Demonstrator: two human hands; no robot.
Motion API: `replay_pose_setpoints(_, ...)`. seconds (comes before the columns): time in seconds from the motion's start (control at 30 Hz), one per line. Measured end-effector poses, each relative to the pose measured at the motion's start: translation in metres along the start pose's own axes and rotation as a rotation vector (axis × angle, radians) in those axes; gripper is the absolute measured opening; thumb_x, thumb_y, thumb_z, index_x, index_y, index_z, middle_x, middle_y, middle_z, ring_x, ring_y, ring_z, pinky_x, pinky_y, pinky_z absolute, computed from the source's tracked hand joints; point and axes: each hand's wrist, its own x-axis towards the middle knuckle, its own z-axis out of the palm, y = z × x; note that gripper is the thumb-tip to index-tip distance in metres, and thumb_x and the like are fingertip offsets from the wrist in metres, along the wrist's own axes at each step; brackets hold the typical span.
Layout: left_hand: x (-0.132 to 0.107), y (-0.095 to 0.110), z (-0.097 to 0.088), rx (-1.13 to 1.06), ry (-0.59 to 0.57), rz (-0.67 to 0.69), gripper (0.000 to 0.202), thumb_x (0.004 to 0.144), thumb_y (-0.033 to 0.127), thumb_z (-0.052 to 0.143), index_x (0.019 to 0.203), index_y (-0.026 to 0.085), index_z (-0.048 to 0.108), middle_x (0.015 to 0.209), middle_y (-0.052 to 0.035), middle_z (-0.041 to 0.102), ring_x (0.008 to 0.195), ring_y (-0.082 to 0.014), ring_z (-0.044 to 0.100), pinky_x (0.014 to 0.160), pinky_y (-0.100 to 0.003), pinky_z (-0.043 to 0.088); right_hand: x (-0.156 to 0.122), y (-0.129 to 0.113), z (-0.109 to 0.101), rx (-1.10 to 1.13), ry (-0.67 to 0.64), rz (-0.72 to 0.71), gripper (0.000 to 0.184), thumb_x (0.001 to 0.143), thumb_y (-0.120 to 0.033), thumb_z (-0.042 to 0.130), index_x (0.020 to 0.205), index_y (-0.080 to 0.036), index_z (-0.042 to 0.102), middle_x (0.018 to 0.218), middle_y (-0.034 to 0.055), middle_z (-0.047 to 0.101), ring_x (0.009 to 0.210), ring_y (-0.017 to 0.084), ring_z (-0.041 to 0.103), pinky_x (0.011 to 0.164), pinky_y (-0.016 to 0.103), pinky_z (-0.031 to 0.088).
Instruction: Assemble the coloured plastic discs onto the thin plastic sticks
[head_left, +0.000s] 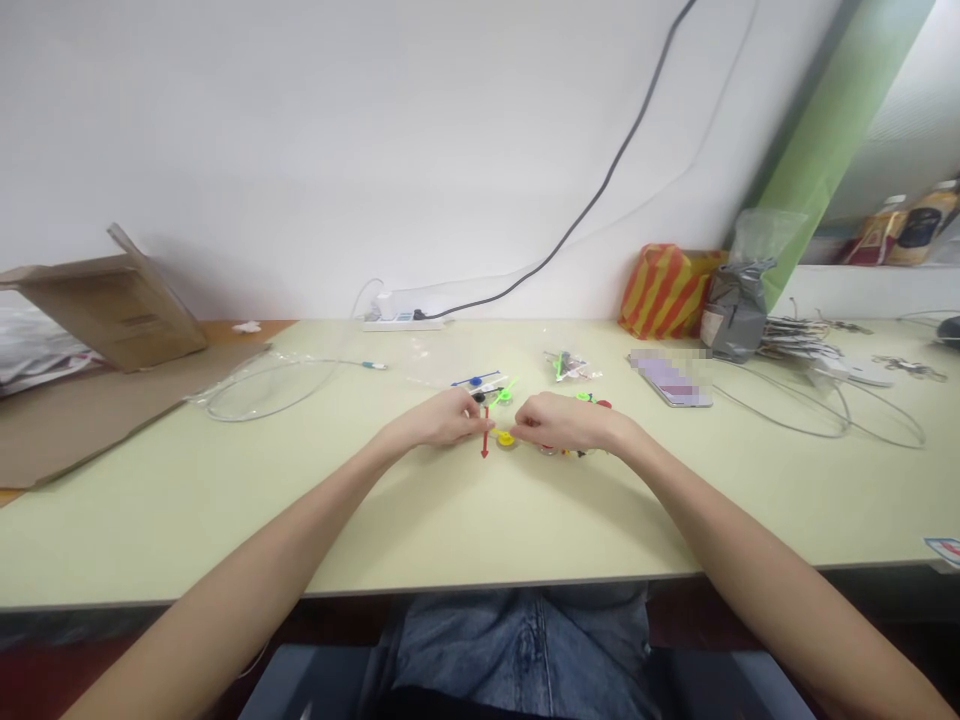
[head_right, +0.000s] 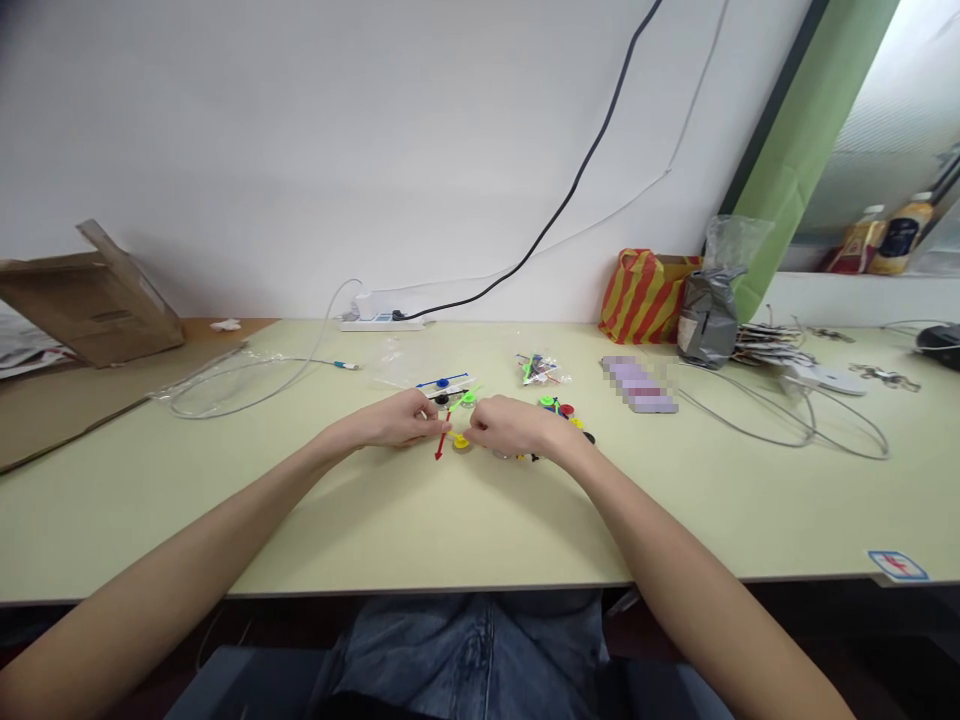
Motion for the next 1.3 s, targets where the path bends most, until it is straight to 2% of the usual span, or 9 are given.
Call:
replay_pose_setpoints(0.13, 0.001, 0.001, 0.004, 0.033, 0.053, 0.041, 0.043, 0.082, 0.048, 0.056, 0.055, 0.02, 0.038, 0.055, 0.0032, 0.028, 0.051, -0.0107, 0.021, 0.049, -0.029, 0.016, 0.002, -0.005, 0.006, -0.122, 0.055, -0.008, 0.036, 0.095, -0.031, 0.043, 0.062, -0.019, 0.034, 0.056, -0.0019, 0.038, 0.048, 0.01, 0.027, 0.051, 0.029, 0.022)
replay_pose_setpoints(0.3, 0.002, 0.002, 0.009, 0.021, 0.123, 0.1, 0.041, 0.085, 0.04, 0.053, 0.056, 0.02, 0.031, 0.058, 0.0035, 0.023, 0.054, -0.0101, 0.016, 0.051, -0.029, 0.014, 0.003, -0.008, 0.009, -0.207, 0.075, -0.019, 0.034, 0.091, -0.03, 0.046, 0.061, -0.019, 0.036, 0.056, -0.0011, 0.041, 0.049, 0.01, 0.029, 0.053, 0.03, 0.021)
replay_pose_setpoints(0.57, -0.009, 0.02, -0.001, -0.221, 0.202, 0.182, 0.045, 0.09, 0.046, 0.054, 0.059, 0.019, 0.035, 0.053, 0.0059, 0.022, 0.047, -0.0067, 0.018, 0.048, -0.026, 0.011, -0.001, -0.02, 0.005, -0.201, 0.212, -0.177, 0.024, 0.083, -0.018, 0.047, 0.061, -0.019, 0.037, 0.054, -0.0036, 0.037, 0.05, 0.01, 0.027, 0.053, 0.029, 0.02)
replay_pose_setpoints(0.73, -0.007, 0.022, 0.0, -0.298, 0.236, 0.155, 0.046, 0.091, 0.047, 0.054, 0.059, 0.018, 0.04, 0.049, 0.0064, 0.025, 0.043, -0.0054, 0.022, 0.045, -0.024, 0.013, -0.003, -0.022, 0.0, -0.246, 0.285, -0.082, 0.028, 0.092, -0.022, 0.044, 0.064, -0.019, 0.044, 0.054, -0.0018, 0.047, 0.049, 0.011, 0.035, 0.055, 0.028, 0.022)
replay_pose_setpoints(0.83, -0.003, 0.018, 0.002, -0.39, 0.245, 0.105, 0.046, 0.091, 0.047, 0.056, 0.059, 0.019, 0.039, 0.047, 0.0071, 0.027, 0.041, -0.0053, 0.025, 0.043, -0.023, 0.019, 0.0, -0.017, 0.0, -0.256, 0.416, -0.004, 0.022, 0.096, -0.03, 0.047, 0.077, -0.02, 0.052, 0.061, -0.0001, 0.055, 0.056, 0.014, 0.044, 0.057, 0.028, 0.024)
replay_pose_setpoints(0.93, 0.0, 0.014, 0.001, -0.506, 0.278, 0.077, 0.046, 0.092, 0.048, 0.056, 0.06, 0.019, 0.04, 0.044, 0.0081, 0.026, 0.04, -0.0054, 0.025, 0.042, -0.022, 0.023, 0.004, -0.011, 0.001, -0.222, 0.546, -0.048, 0.016, 0.098, -0.038, 0.052, 0.1, -0.021, 0.054, 0.077, 0.0011, 0.062, 0.068, 0.017, 0.051, 0.06, 0.026, 0.027)
replay_pose_setpoints(1.07, 0.003, 0.01, 0.002, -0.56, 0.264, 0.064, 0.041, 0.093, 0.049, 0.055, 0.066, 0.018, 0.047, 0.041, 0.0088, 0.027, 0.038, -0.0058, 0.023, 0.042, -0.023, 0.024, 0.01, -0.004, 0.005, -0.2, 0.606, -0.187, 0.005, 0.099, -0.023, 0.05, 0.099, -0.021, 0.054, 0.097, 0.0053, 0.063, 0.086, 0.018, 0.055, 0.068, 0.027, 0.033)
replay_pose_setpoints(1.17, 0.005, 0.005, 0.002, -0.421, 0.319, 0.081, 0.045, 0.098, 0.052, 0.04, 0.07, 0.018, 0.051, 0.042, 0.0054, 0.035, 0.041, -0.0098, 0.033, 0.046, -0.025, 0.03, 0.018, 0.005, 0.007, -0.225, 0.667, -0.205, 0.005, 0.097, -0.016, 0.053, 0.095, -0.019, 0.056, 0.101, 0.0074, 0.062, 0.095, 0.02, 0.054, 0.076, 0.029, 0.036)
replay_pose_setpoints(1.3, 0.007, -0.003, 0.002, 0.16, 0.49, 0.112, 0.042, 0.098, 0.044, 0.036, 0.069, 0.019, 0.053, 0.055, -0.0007, 0.05, 0.054, -0.0154, 0.045, 0.055, -0.027, 0.029, 0.029, 0.026, 0.005, -0.282, 0.683, -0.13, 0.006, 0.095, -0.013, 0.057, 0.092, -0.018, 0.061, 0.099, 0.0084, 0.062, 0.098, 0.022, 0.052, 0.08, 0.032, 0.037)
